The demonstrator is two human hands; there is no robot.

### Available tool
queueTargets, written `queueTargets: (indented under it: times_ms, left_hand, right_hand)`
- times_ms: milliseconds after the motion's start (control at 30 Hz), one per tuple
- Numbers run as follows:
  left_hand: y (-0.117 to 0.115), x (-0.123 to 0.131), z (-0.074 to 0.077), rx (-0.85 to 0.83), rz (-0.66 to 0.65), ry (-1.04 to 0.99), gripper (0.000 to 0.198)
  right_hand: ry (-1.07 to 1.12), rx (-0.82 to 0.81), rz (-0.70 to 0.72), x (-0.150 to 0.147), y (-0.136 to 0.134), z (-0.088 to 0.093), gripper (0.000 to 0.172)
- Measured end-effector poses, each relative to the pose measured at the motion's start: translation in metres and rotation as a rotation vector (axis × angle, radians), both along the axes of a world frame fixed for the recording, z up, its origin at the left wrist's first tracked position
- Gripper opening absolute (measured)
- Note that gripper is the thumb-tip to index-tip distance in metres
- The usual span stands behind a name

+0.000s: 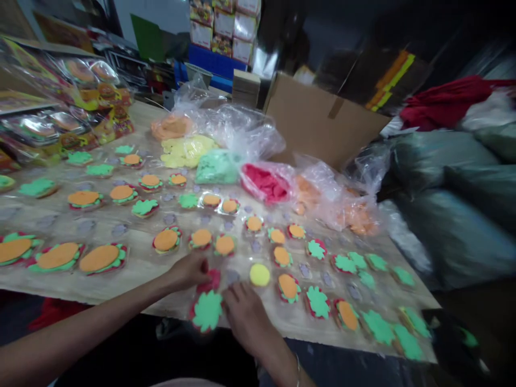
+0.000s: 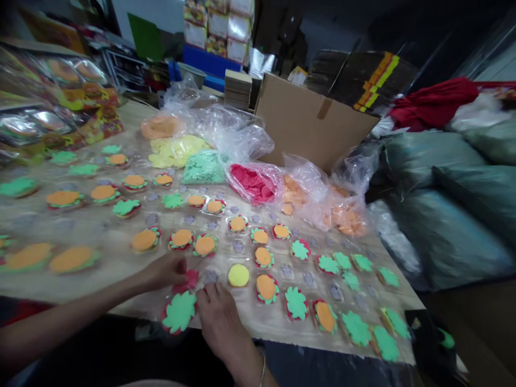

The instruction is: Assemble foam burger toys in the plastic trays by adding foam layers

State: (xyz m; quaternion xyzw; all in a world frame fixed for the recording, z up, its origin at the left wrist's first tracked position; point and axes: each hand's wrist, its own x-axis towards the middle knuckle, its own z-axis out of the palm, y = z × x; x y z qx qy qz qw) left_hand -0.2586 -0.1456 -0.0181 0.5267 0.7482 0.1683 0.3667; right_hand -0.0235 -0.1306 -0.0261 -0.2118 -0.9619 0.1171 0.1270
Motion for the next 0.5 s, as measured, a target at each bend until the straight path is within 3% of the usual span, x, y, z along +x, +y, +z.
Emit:
queueTargets:
  times_ms: [167, 300, 400, 500]
  left_hand:
    - [-0.012, 0.009, 0.010, 0.056, -0.067, 0.077, 0.014]
    - [-0.023, 0.018, 0.008, 0.142, -0.049, 0.006, 0.013]
    - [-0.032, 0.015, 0.006, 0.208, 0.037, -0.079, 0.020]
    - [-0.040, 0.004, 0.013, 0.293, 0.257, -0.393, 0.040]
  right_hand:
    - [0.019, -0.011, 0.006, 0.009, -0.004, -0.004, 0.019]
    - [0.074, -0.030, 0.036, 0.014, -0.005, -0.001, 0.021]
    - [0.087, -0.030, 0.032, 0.013, -0.005, 0.000, 0.018]
    - [0.078, -0.025, -0.012, 0.006, -0.004, -0.002, 0.013]
